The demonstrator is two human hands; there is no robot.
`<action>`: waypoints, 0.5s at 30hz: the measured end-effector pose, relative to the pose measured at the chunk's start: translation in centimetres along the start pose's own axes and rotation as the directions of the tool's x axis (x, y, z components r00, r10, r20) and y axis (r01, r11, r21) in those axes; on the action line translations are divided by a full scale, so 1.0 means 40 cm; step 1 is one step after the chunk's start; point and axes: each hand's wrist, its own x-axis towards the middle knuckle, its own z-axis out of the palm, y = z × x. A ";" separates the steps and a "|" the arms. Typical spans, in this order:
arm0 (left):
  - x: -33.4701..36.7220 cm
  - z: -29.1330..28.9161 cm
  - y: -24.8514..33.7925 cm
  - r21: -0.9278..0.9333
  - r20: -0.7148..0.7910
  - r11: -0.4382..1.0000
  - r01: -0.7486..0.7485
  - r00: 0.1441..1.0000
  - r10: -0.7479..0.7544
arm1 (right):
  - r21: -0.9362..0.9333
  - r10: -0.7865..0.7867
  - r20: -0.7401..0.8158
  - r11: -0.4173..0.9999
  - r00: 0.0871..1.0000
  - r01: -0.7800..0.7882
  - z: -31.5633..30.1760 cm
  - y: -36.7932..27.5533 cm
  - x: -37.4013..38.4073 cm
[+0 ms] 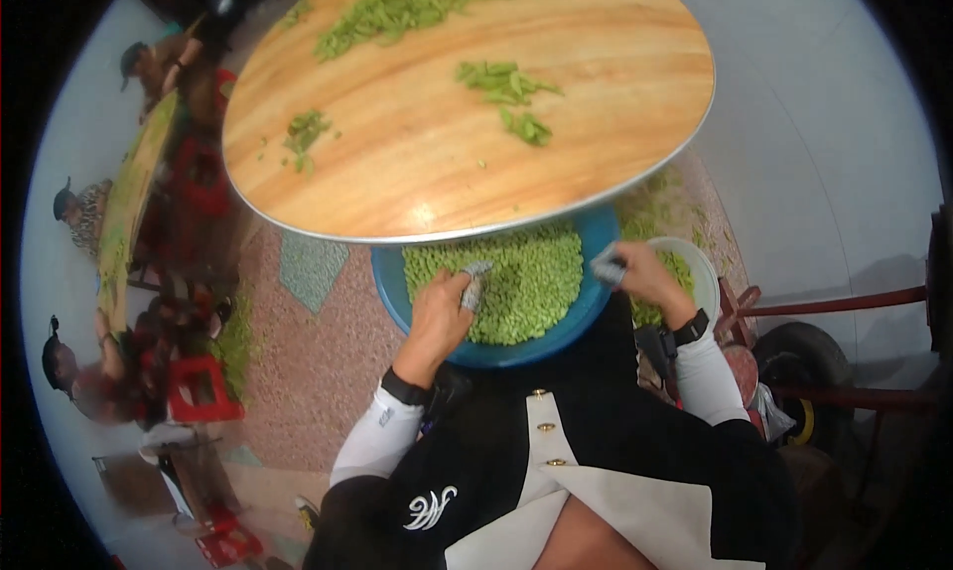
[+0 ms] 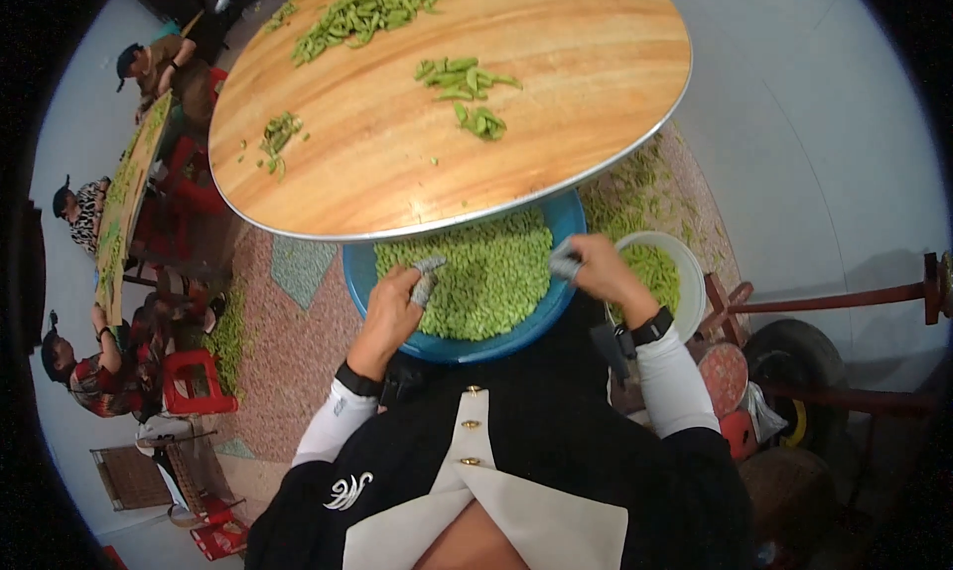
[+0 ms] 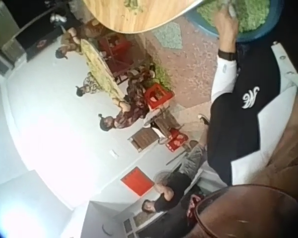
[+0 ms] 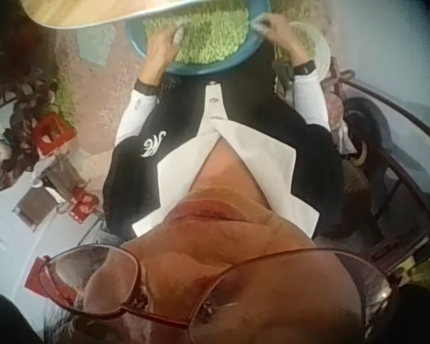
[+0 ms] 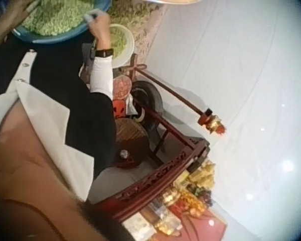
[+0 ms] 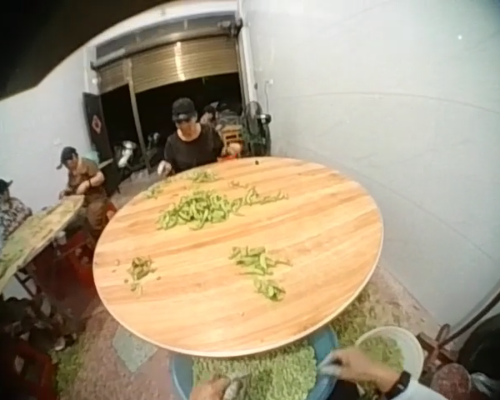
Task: The person picks up edamame pods from a table, peels them open to release the beans into a blue basket, and discards the empty shells back onto the table.
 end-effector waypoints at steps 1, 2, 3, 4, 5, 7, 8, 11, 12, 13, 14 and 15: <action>0.002 -0.007 0.014 -0.218 0.018 0.968 0.127 0.992 -0.126 | 0.035 -0.029 0.068 0.999 0.997 0.027 0.023 -0.030 0.009; -0.001 -0.019 0.022 -0.421 0.063 0.873 0.244 0.969 -0.240 | 0.138 -0.003 0.122 0.990 0.993 -0.014 0.044 -0.052 0.016; -0.005 -0.005 -0.001 -0.398 0.042 0.897 0.193 0.980 -0.192 | 0.148 -0.042 0.153 0.989 0.987 0.019 0.062 -0.067 0.027; -0.005 -0.013 0.001 -0.391 0.019 0.904 0.174 0.983 -0.181 | 0.156 -0.078 0.183 0.986 0.980 0.049 0.078 -0.074 0.036; -0.002 -0.019 0.008 -0.391 0.062 0.895 0.216 0.976 -0.208 | 0.163 -0.106 0.197 0.984 0.975 0.074 0.094 -0.075 0.047; -0.001 -0.031 0.019 -0.385 0.083 0.889 0.246 0.969 -0.232 | 0.173 0.002 0.262 0.984 0.965 -0.049 0.121 -0.085 0.067; 0.000 -0.039 0.031 -0.361 0.126 0.901 0.239 0.970 -0.207 | 0.249 0.014 0.266 0.965 0.964 -0.082 0.134 -0.086 0.069; -0.005 -0.049 0.054 -0.264 0.224 0.946 0.190 0.966 -0.131 | 0.427 0.054 0.275 0.888 0.960 -0.172 0.178 -0.104 0.078; -0.005 -0.053 0.063 -0.262 0.211 0.948 0.180 0.969 -0.126 | 0.533 0.045 0.332 0.815 0.942 -0.227 0.187 -0.108 0.084; -0.005 -0.062 0.077 -0.311 0.216 0.938 0.154 0.972 -0.088 | 0.624 0.027 0.390 0.727 0.920 -0.286 0.194 -0.124 0.092; -0.005 -0.065 0.086 -0.359 0.220 0.924 0.128 0.974 -0.050 | 0.620 0.018 0.389 0.734 0.921 -0.276 0.198 -0.142 0.097; -0.006 -0.055 0.087 -0.318 0.215 0.943 0.097 0.976 -0.028 | 0.661 0.013 0.395 0.690 0.918 -0.295 0.201 -0.162 0.097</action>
